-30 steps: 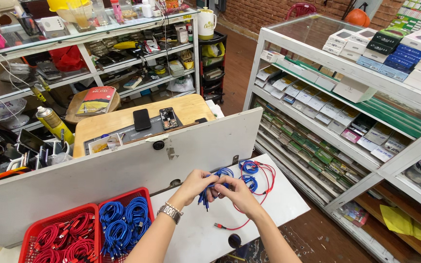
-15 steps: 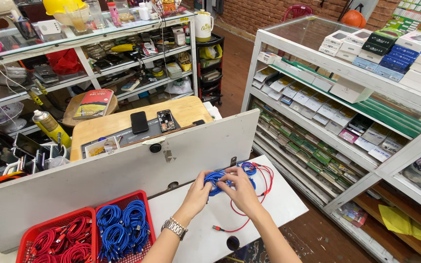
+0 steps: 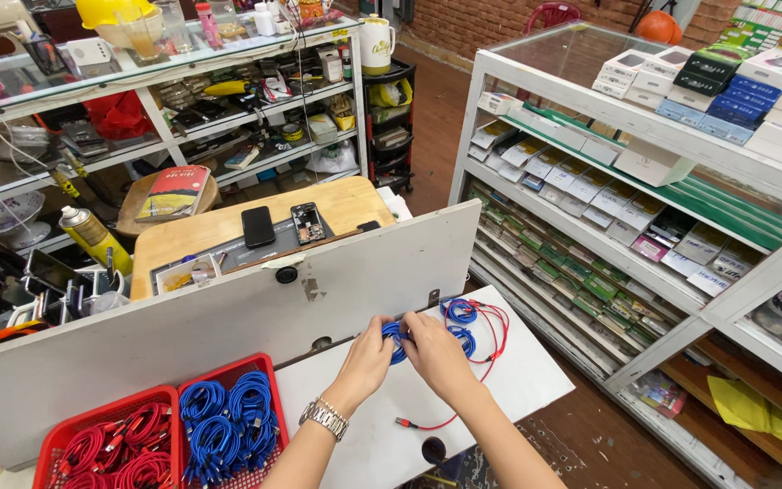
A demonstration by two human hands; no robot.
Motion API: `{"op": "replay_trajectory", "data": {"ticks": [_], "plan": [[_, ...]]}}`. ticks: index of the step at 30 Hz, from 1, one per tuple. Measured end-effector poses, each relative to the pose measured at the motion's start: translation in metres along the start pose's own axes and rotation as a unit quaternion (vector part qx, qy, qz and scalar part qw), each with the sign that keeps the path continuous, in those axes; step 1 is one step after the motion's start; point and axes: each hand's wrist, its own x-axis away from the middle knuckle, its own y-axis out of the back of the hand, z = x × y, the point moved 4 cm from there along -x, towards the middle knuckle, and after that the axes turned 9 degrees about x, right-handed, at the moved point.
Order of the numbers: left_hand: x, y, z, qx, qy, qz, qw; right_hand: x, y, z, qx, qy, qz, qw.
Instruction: The person untangles and coils red and blue USB cables, then places them into red plastic baskets on a counter. The person handles cables one at a time, separating them from a mixed pile and arranging them by color.
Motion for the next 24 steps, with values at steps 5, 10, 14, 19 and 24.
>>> {"op": "replay_trajectory", "data": {"ticks": [5,10,14,19,24], "plan": [[0.001,0.004,-0.002,-0.060,-0.017,-0.009,0.998,-0.010,-0.004,0.000,-0.023,0.002,-0.032,0.999],[0.001,0.012,-0.001,0.019,0.012,-0.008,1.000,-0.011,-0.018,-0.005,-0.218,-0.088,-0.009,0.972],[0.005,0.019,0.008,0.190,0.102,-0.004,0.976,-0.012,-0.034,0.002,-0.104,-0.013,-0.053,0.993],[0.015,0.026,0.019,0.202,0.094,-0.026,0.975,-0.011,-0.057,-0.024,-0.440,-0.146,0.111,0.879],[0.029,0.046,0.037,0.229,0.051,-0.051,0.971,-0.011,-0.087,-0.036,-0.507,-0.215,0.332,0.766]]}}
